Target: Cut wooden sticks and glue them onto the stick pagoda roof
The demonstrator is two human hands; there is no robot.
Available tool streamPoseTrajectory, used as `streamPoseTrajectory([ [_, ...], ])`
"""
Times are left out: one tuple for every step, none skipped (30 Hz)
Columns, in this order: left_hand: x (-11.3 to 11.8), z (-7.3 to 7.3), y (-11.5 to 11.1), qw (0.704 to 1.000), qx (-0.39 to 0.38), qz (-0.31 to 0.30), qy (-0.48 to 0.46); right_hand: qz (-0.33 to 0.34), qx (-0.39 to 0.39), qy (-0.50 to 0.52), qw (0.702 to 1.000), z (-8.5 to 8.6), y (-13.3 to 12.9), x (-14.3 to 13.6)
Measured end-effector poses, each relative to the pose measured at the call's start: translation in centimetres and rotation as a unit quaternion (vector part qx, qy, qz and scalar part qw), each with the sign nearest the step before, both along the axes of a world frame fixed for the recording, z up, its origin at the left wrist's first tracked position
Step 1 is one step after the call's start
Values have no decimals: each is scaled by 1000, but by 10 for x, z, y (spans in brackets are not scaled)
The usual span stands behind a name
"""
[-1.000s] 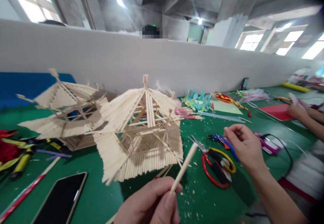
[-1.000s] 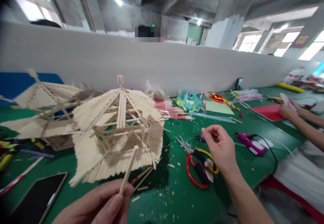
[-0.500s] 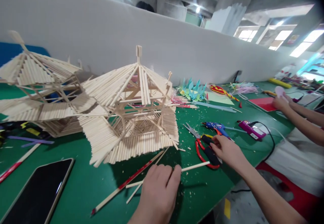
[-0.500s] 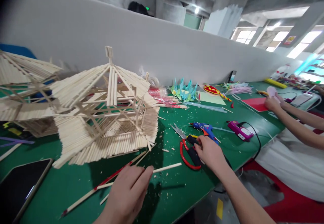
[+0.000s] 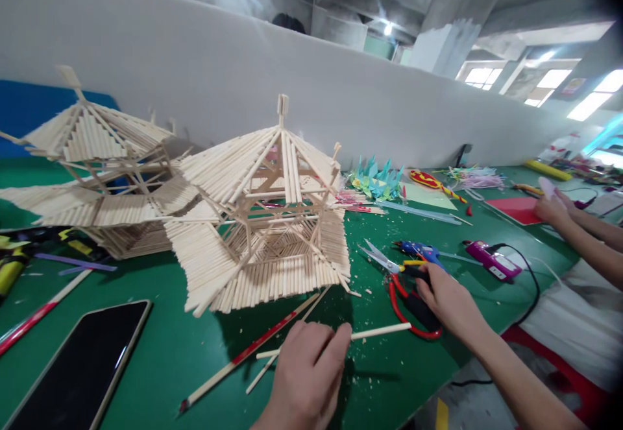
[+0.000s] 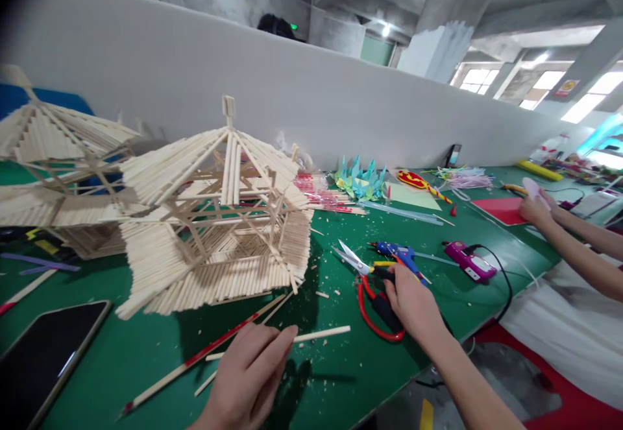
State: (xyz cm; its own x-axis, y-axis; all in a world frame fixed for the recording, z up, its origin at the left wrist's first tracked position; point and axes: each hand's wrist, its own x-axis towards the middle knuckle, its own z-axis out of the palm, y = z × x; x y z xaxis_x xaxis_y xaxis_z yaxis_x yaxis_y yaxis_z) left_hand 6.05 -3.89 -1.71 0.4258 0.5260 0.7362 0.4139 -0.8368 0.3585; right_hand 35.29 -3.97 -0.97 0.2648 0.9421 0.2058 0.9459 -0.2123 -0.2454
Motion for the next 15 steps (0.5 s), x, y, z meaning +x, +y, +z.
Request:
streamPoseTrajectory([
  [1, 1, -1, 1000, -5, -2, -9, -5, 27, 22, 999, 0, -2, 1],
  [2, 4, -2, 1000, -12, -5, -18, -16, 57, 45, 997, 0, -5, 1],
  [4, 8, -4, 999, -27, -9, -32, -30, 86, 70, 993, 1, -7, 1],
  [6, 13, -5, 997, -54, -14, -53, -46, 111, 95, 988, 3, -11, -1],
  [9, 19, -7, 992, -94, -21, -79, -58, 128, 116, 983, 6, -15, -3],
  [12, 27, -8, 982, -149, -31, -113, -62, 135, 153, 977, 11, -20, -5],
  [15, 35, -8, 967, -207, -39, -145, -58, 135, 209, 967, 17, -26, -9],
  [18, 43, -8, 949, -264, -49, -169, -42, 126, 279, 951, 23, -32, -13],
  [21, 51, -6, 929, -313, -56, -189, -24, 116, 394, 912, 30, -38, -18],
  [24, 59, -4, 906, -365, -63, -204, -10, 102, 488, 867, 36, -44, -23],
  [27, 65, -1, 880, -417, -67, -216, 4, 87, 547, 833, 41, -50, -29],
  [30, 71, 2, 853, -465, -71, -227, 12, 83, 577, 813, 44, -55, -34],
  [32, 75, 5, 827, -506, -75, -236, 17, 87, 576, 812, 44, -60, -40],
  [33, 78, 8, 804, -537, -82, -242, 20, 96, 564, 820, 43, -64, -45],
  [34, 80, 10, 788, -557, -89, -248, 19, 108, 548, 830, 39, -68, -51],
])
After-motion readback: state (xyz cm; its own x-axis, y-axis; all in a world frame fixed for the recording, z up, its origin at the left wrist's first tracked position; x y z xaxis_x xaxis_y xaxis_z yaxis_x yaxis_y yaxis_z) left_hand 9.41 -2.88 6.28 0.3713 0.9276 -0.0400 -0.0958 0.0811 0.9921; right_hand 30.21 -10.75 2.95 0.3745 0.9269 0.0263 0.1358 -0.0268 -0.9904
